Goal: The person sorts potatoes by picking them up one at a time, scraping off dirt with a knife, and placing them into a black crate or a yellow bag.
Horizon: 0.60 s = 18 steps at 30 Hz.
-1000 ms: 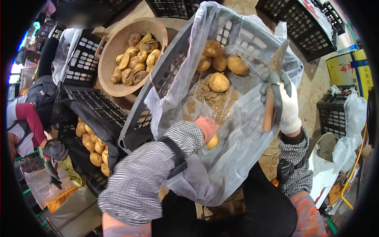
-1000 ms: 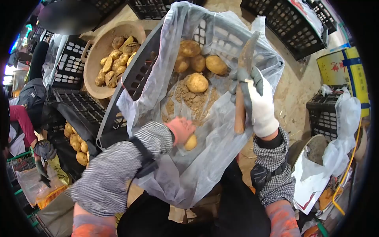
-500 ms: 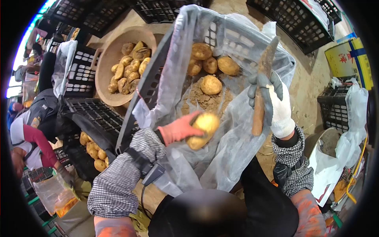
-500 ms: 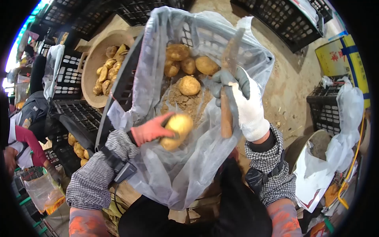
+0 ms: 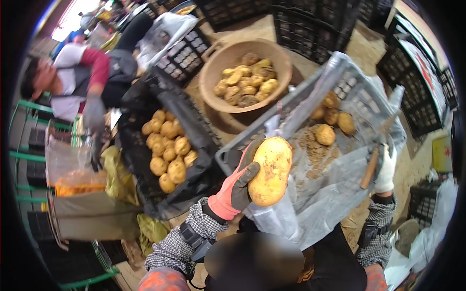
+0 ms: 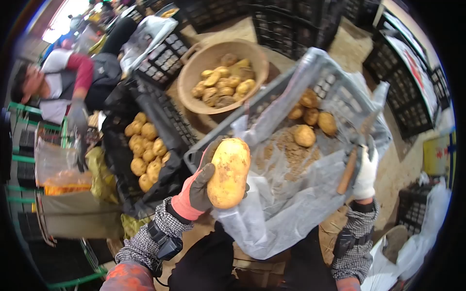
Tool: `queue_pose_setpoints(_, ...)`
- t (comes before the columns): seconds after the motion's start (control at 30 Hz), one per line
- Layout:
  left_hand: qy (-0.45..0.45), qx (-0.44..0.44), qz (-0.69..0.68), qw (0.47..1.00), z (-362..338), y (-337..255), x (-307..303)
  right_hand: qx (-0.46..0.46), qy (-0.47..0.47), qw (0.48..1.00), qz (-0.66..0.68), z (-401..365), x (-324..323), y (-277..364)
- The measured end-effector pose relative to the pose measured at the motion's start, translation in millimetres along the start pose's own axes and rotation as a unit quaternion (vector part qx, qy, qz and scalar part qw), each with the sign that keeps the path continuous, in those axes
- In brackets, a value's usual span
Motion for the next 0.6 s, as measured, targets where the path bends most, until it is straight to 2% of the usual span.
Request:
queue_pose_setpoints(0.07,-0.041,0.026,-0.047,0.998,-29,-15,-8,0.006,0.021,1.0,-0.022,14,-17,-12)
queue_pose_setpoints(0.1,-0.057,0.047,-0.044,0.996,-44,-24,-21,-0.024,0.012,0.999,-0.047,20,-24,-17)
queue_pose_setpoints(0.13,-0.009,0.017,-0.15,0.989,-57,-27,-35,-0.071,0.017,0.993,-0.089,25,-29,-19)
queue_pose_setpoints(0.17,0.046,-0.011,-0.251,0.967,-73,-33,-45,-0.004,0.027,0.997,-0.065,27,-33,-22)
queue_pose_setpoints(0.2,0.047,0.051,-0.234,0.97,-87,-41,-53,0.015,0.021,0.998,-0.058,40,-42,-33)
queue_pose_setpoints(0.23,0.064,0.09,-0.26,0.959,-104,-52,-55,-0.032,-0.002,0.998,-0.062,51,-49,-42)
queue_pose_setpoints(0.3,0.108,0.115,-0.292,0.943,-136,-64,-69,0.001,0.038,0.996,-0.077,54,-45,-38)
queue_pose_setpoints(0.33,0.103,0.136,-0.285,0.943,-152,-71,-72,-0.023,0.011,0.997,-0.074,57,-42,-37)
queue_pose_setpoints(0.37,0.094,0.151,-0.302,0.936,-166,-79,-74,-0.022,0.028,0.996,-0.079,67,-50,-46)
queue_pose_setpoints(0.4,0.086,0.166,-0.32,0.929,-180,-86,-77,-0.061,0.002,0.993,-0.101,64,-43,-40)
queue_pose_setpoints(0.43,0.085,0.184,-0.312,0.928,-195,-94,-79,-0.036,0.041,0.992,-0.117,90,-65,-59)
queue_pose_setpoints(0.5,-0.14,0.325,-0.197,0.914,-233,-115,-102,0.041,0.087,0.982,-0.162,102,-71,-63)
queue_pose_setpoints(0.53,-0.216,0.337,-0.167,0.901,-246,-131,-114,0.025,0.053,0.987,-0.148,100,-65,-63)
queue_pose_setpoints(0.57,-0.169,0.357,-0.099,0.914,-261,-154,-138,0.01,0.015,0.991,-0.134,99,-63,-63)
queue_pose_setpoints(0.6,-0.279,0.436,0.245,0.82,-275,-183,-134,0.006,0.019,0.991,-0.133,96,-55,-59)
Point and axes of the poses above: each hand's wrist, its own z-axis towards the middle knuckle, its own x-axis out of the palm, y = z × x, the point moved 4 cm from there along z, towards the middle knuckle, and after that the axes turned 2 degrees about x, right-handed, at the moved point
